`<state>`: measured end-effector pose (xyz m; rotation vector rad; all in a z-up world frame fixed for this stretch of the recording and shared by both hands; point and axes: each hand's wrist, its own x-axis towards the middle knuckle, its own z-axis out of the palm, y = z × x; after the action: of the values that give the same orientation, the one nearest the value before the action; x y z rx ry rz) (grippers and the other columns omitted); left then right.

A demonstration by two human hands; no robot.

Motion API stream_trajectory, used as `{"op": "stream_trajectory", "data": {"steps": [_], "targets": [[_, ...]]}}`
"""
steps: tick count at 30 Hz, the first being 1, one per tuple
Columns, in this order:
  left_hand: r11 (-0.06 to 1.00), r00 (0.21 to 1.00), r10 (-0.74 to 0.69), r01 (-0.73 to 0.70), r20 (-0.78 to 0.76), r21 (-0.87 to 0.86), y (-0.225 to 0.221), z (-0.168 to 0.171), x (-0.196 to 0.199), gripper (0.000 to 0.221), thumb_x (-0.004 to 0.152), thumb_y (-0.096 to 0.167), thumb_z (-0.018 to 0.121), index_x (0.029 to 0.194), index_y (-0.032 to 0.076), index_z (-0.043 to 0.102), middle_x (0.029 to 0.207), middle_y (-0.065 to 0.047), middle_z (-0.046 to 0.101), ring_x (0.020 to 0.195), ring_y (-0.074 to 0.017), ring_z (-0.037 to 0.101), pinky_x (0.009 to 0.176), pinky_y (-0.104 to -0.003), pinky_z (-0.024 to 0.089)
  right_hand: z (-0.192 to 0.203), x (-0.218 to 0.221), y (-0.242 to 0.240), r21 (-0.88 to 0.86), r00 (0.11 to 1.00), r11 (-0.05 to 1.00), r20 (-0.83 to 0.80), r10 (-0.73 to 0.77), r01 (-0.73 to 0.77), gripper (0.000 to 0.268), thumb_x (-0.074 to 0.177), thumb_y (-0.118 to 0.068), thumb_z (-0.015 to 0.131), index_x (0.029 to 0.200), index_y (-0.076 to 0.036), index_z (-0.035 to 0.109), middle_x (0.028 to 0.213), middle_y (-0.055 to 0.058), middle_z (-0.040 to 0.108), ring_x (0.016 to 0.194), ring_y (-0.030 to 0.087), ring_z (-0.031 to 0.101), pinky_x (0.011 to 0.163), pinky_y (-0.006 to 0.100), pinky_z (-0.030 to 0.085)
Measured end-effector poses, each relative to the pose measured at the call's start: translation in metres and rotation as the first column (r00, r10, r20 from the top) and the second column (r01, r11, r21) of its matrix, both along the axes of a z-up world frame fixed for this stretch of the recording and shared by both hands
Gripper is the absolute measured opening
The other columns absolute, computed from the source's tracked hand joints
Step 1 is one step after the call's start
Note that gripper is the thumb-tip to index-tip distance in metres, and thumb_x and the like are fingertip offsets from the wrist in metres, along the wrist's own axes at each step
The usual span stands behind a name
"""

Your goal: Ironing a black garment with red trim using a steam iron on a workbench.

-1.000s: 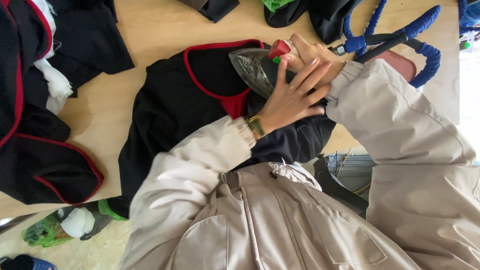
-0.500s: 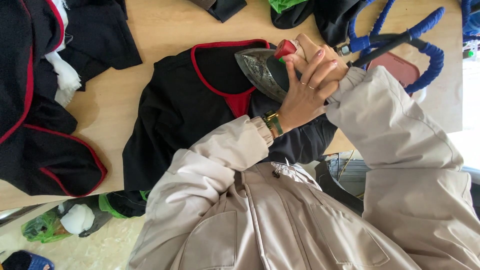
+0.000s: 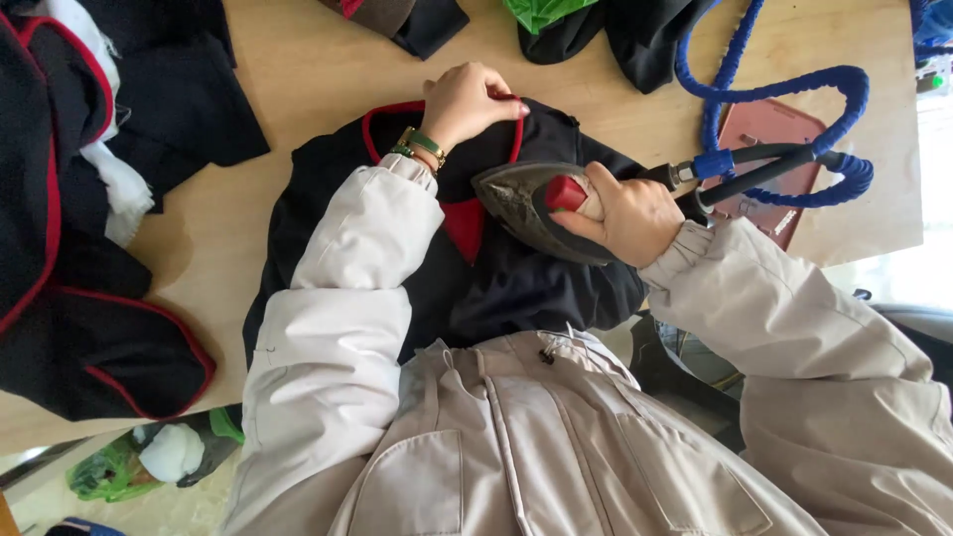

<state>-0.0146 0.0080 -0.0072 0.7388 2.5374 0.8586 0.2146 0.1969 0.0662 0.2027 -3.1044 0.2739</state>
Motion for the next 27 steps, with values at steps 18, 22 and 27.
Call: {"op": "stream_trajectory", "data": {"steps": [18, 22, 27], "targets": [[0.915, 0.882, 0.207, -0.021, -0.423, 0.403, -0.062, 0.014, 0.021, 0.018, 0.091, 0.015, 0.072, 0.108, 0.012, 0.075, 0.105, -0.007, 0.072, 0.097, -0.0295, 0.068, 0.084, -0.042, 0.050, 0.007, -0.097, -0.009, 0.137, 0.996, 0.989, -0.086, -0.037, 0.049, 0.071, 0.104, -0.079, 0.057, 0.116, -0.010, 0.063, 0.065, 0.011, 0.065, 0.053, 0.034, 0.067, 0.044, 0.049, 0.051], [0.971, 0.824, 0.240, -0.213, -0.513, 0.113, -0.118, 0.054, 0.146, 0.041, 0.111, 0.031, 0.054, 0.147, 0.011, 0.049, 0.148, -0.010, 0.048, 0.140, -0.0325, 0.046, 0.120, -0.063, 0.025, -0.007, -0.106, 0.004, 0.161, 0.987, 0.985, -0.159, -0.034, 0.060, 0.076, 0.097, -0.088, 0.053, 0.120, -0.016, 0.067, 0.066, 0.012, 0.065, 0.061, 0.038, 0.069, 0.047, 0.047, 0.050], [0.974, 0.887, 0.180, -0.221, -0.426, -0.049, -0.180, -0.002, 0.189, 0.071, 0.105, 0.053, 0.053, 0.161, 0.012, 0.039, 0.168, -0.010, 0.032, 0.157, -0.0360, 0.025, 0.122, -0.071, 0.018, -0.009, -0.074, 0.015, 0.214, 0.984, 0.971, -0.118, 0.130, -0.103, 0.083, 0.091, -0.091, 0.049, 0.123, -0.017, 0.072, 0.061, 0.011, 0.063, 0.061, 0.034, 0.070, 0.054, 0.042, 0.053]]}}
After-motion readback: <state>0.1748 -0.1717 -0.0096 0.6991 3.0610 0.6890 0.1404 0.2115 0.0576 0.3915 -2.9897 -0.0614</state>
